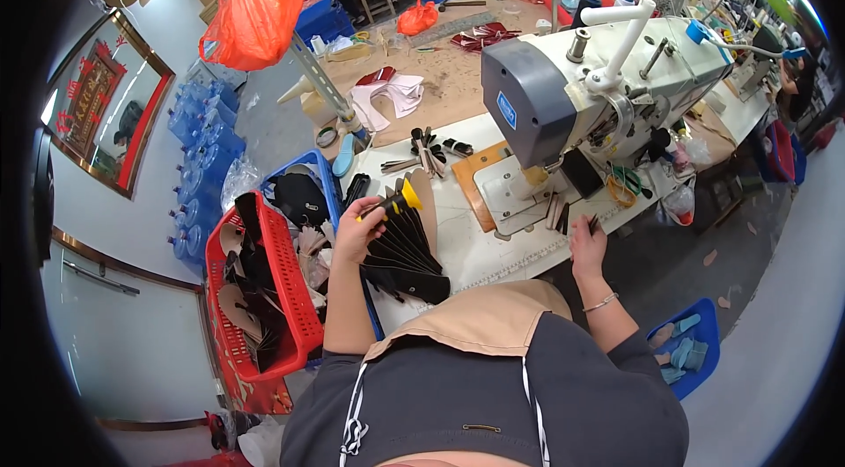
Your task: Stitching together various components of a black high-heeled shoe using an industrial sewing machine.
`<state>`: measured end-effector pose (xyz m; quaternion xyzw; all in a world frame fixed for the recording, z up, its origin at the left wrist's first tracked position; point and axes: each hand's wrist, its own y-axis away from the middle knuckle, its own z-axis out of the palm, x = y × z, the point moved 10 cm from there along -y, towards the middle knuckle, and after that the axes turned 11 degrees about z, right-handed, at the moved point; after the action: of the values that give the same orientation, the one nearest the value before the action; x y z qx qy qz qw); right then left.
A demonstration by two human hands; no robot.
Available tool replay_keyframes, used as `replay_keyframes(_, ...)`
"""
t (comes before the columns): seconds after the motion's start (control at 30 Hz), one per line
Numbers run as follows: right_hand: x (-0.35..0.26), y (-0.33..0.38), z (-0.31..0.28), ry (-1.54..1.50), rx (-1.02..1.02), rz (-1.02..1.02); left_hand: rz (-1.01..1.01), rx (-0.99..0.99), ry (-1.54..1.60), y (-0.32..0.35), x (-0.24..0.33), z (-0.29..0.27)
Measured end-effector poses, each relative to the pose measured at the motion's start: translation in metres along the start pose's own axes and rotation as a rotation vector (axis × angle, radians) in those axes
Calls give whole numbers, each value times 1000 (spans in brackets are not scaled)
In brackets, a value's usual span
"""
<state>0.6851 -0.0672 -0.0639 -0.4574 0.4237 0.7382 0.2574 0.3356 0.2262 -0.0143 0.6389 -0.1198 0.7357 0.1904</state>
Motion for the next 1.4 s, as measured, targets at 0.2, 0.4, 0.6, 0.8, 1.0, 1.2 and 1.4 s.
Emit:
replay_keyframes(0.2,17,16,-11,121,-103,11,820,198,-767,4,89,13)
replay_keyframes(0.4,54,26,-27,256,-181,75,1073,212,-720,17,148,39)
replay_keyframes(0.6,28,40,27,1050,-213,-405,1165,93,-664,37,164,68)
replay_keyframes(0.8,-91,91,165,896,-479,-665,1248,54,-678,61,178,92)
replay_keyframes(1.0,-132,114,225,770,-462,-773,1318,133,-766,87,192,100)
replay_keyframes(1.2,-139,134,254,905,-388,-915,1382,196,-868,102,188,99)
replay_keyframes(1.4,-136,131,265,1011,-326,-931,1480,161,-977,106,183,108)
